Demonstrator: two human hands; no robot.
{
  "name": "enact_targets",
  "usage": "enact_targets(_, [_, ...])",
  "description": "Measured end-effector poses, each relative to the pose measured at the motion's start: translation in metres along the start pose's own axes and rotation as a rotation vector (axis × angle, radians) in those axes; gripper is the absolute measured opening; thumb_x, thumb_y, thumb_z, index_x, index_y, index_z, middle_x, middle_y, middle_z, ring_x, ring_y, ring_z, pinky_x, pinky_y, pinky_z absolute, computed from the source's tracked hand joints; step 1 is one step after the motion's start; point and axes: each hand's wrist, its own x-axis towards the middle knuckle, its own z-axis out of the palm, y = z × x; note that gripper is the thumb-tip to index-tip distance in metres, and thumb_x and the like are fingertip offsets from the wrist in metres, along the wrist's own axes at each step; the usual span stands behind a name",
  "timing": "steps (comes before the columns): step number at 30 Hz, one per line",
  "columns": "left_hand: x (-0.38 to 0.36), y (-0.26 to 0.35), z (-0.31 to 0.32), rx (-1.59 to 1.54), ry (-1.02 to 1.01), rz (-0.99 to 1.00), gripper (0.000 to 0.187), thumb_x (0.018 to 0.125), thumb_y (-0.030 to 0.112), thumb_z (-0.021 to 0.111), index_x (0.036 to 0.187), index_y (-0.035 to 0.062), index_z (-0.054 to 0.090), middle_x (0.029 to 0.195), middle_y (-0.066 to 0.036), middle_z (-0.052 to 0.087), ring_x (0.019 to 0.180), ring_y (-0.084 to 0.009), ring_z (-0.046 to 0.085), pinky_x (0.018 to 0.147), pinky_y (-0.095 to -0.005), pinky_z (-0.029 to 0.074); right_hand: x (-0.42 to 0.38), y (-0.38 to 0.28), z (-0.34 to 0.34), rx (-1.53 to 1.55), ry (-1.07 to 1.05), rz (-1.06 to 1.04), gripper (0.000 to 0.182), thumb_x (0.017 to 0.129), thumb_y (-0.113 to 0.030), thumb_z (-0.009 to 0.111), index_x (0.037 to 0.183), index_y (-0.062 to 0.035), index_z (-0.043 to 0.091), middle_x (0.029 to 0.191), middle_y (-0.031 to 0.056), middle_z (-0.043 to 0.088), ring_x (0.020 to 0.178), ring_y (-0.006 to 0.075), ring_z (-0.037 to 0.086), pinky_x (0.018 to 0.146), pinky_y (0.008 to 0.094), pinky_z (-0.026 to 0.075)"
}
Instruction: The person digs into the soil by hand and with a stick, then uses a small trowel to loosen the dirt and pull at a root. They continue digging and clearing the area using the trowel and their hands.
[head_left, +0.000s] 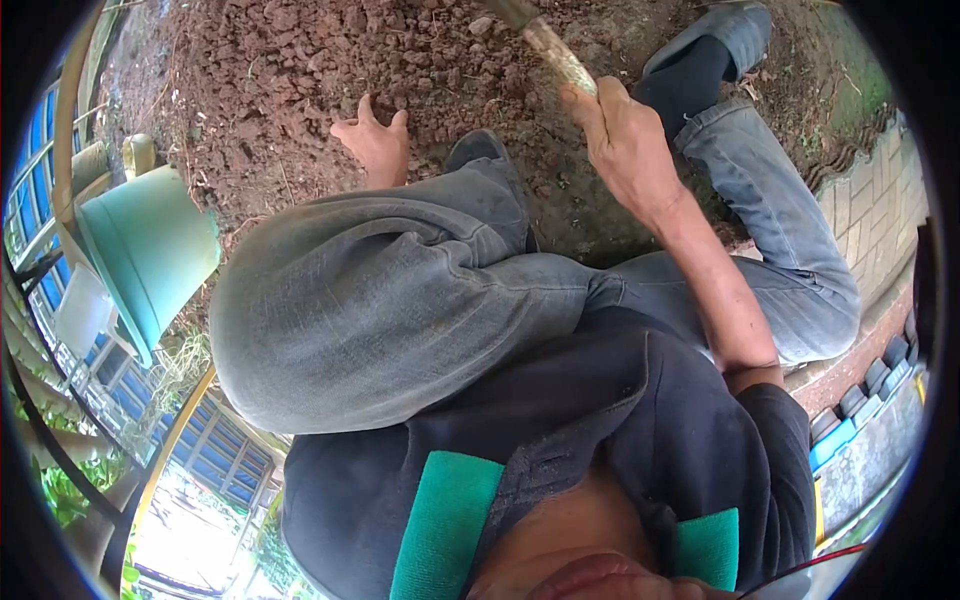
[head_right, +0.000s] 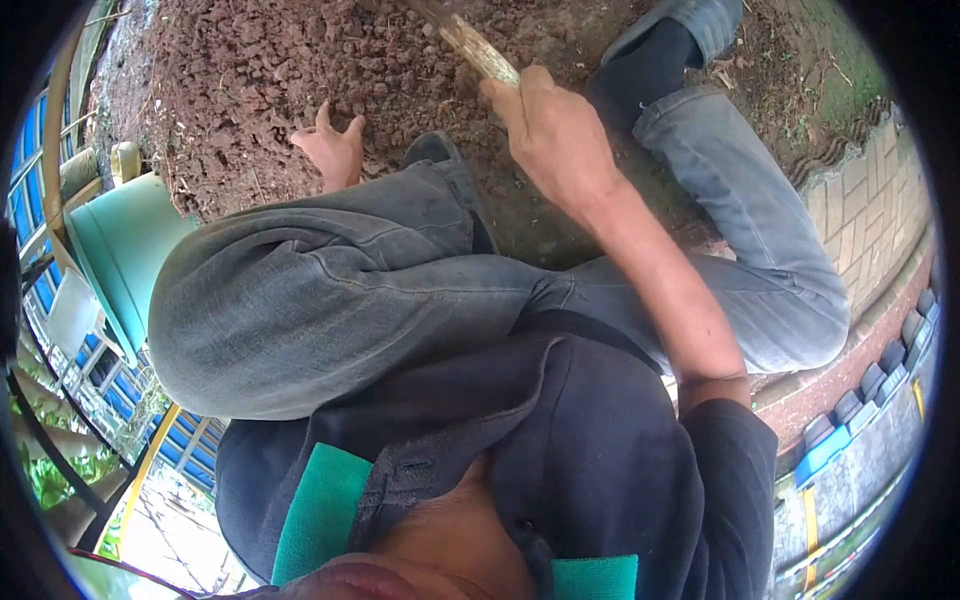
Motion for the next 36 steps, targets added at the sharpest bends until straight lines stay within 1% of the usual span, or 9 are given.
enact_targets(1, [0.000, -0.001, -0.002, 0.050, -0.019, -0.013, 0.074, 0.065, 0.033, 0.080, 0.129, 0.0095, 0.051, 0.113, -0.021, 0.033, 0.103, -0.0364, 0.037, 0.088, -0.0454, 0.037, -0.001, 0.014, 0.021, -0.011, 0.114, -0.029, 0.035, 0.095, -0.032, 0.046, 0.092, 0.0017, 0.054, 0.079, 0.0275, 0.059, 0.074, 0.0409, 0.061, 0.063, 0.0512, 0.047])
enact_targets(8, [0.006, -0.014, -0.008, 0.270, -0.010, -0.072, 0.079, 0.063, 0.052, 0.078, 0.126, 0.0099, 0.055, 0.110, -0.026, 0.039, 0.101, -0.0380, 0.042, 0.086, -0.0463, 0.038, 0.006, 0.090, 0.078, -0.192, -0.213, 0.092, 0.044, 0.094, -0.035, 0.046, 0.088, 0.0076, 0.057, 0.085, 0.0312, 0.060, 0.083, 0.0418, 0.061, 0.074, 0.0492, 0.047])
enact_targets(12, [0.009, 0.004, 0.030, 0.010, -0.147, 0.212, 0.061, 0.071, 0.035, 0.071, 0.123, 0.0060, 0.057, 0.105, -0.022, 0.044, 0.099, -0.0363, 0.043, 0.088, -0.0465, 0.036, 0.008, 0.075, 0.061, 0.114, 0.013, 0.170, 0.043, 0.093, -0.036, 0.052, 0.081, 0.0044, 0.056, 0.069, 0.0264, 0.055, 0.067, 0.0437, 0.055, 0.060, 0.0463, 0.041])
enact_targets(15, [-0.015, 0.076, 0.033, -0.285, -0.149, 0.343, 0.046, 0.070, 0.021, 0.068, 0.113, 0.0051, 0.063, 0.100, -0.020, 0.046, 0.099, -0.0351, 0.043, 0.085, -0.0430, 0.038, 0.016, 0.067, 0.058, 0.282, -0.075, 0.451, 0.041, 0.094, -0.035, 0.051, 0.081, 0.0037, 0.057, 0.067, 0.0255, 0.054, 0.066, 0.0416, 0.055, 0.060, 0.0450, 0.042])
enact_targets(18, [-0.017, 0.095, 0.008, -0.374, -0.115, 0.274, 0.044, 0.072, 0.017, 0.066, 0.115, 0.0077, 0.064, 0.092, -0.017, 0.052, 0.094, -0.0315, 0.049, 0.088, -0.0371, 0.041, 0.017, 0.043, 0.043, 0.067, -0.053, 0.245, 0.038, 0.094, -0.032, 0.048, 0.085, 0.0047, 0.056, 0.078, 0.0280, 0.061, 0.081, 0.0434, 0.060, 0.071, 0.0490, 0.044])
enact_targets(24, [0.014, 0.008, -0.028, -0.045, 0.068, 0.028, 0.033, 0.073, 0.008, 0.056, 0.104, 0.0041, 0.068, 0.090, -0.019, 0.055, 0.088, -0.0334, 0.054, 0.083, -0.0409, 0.044, 0.051, 0.037, 0.097, -0.213, -0.196, -0.297, 0.020, 0.093, -0.020, 0.047, 0.092, -0.0006, 0.050, 0.084, 0.0204, 0.060, 0.073, 0.0384, 0.062, 0.065, 0.0473, 0.050])
enact_targets(27, [0.018, -0.031, -0.020, -0.021, -0.039, -0.050, 0.032, 0.075, 0.009, 0.057, 0.103, 0.0021, 0.068, 0.094, -0.022, 0.056, 0.091, -0.0338, 0.055, 0.084, -0.0410, 0.045, 0.105, 0.047, 0.137, -0.315, -0.054, -0.273, 0.016, 0.083, -0.007, 0.051, 0.093, 0.0050, 0.052, 0.086, 0.0211, 0.062, 0.073, 0.0372, 0.065, 0.062, 0.0453, 0.054])
enact_targets(30, [0.041, -0.043, -0.013, -0.024, 0.087, 0.147, 0.028, 0.076, 0.017, 0.057, 0.096, 0.0039, 0.071, 0.085, -0.023, 0.060, 0.085, -0.0349, 0.057, 0.081, -0.0430, 0.045, 0.139, 0.045, 0.134, -0.348, 0.019, -0.252, 0.016, 0.084, -0.007, 0.050, 0.095, 0.0042, 0.052, 0.088, 0.0215, 0.062, 0.075, 0.0356, 0.065, 0.063, 0.0441, 0.054])
enact_targets(36, [0.144, 0.033, -0.011, -0.077, 0.115, 0.327, 0.048, 0.079, 0.029, 0.066, 0.122, 0.0078, 0.059, 0.105, -0.024, 0.050, 0.102, -0.0362, 0.050, 0.088, -0.0416, 0.041, 0.110, 0.034, 0.081, -0.220, 0.083, -0.120, 0.021, 0.092, -0.017, 0.046, 0.088, 0.0016, 0.056, 0.087, 0.0193, 0.060, 0.082, 0.0352, 0.062, 0.067, 0.0465, 0.051])
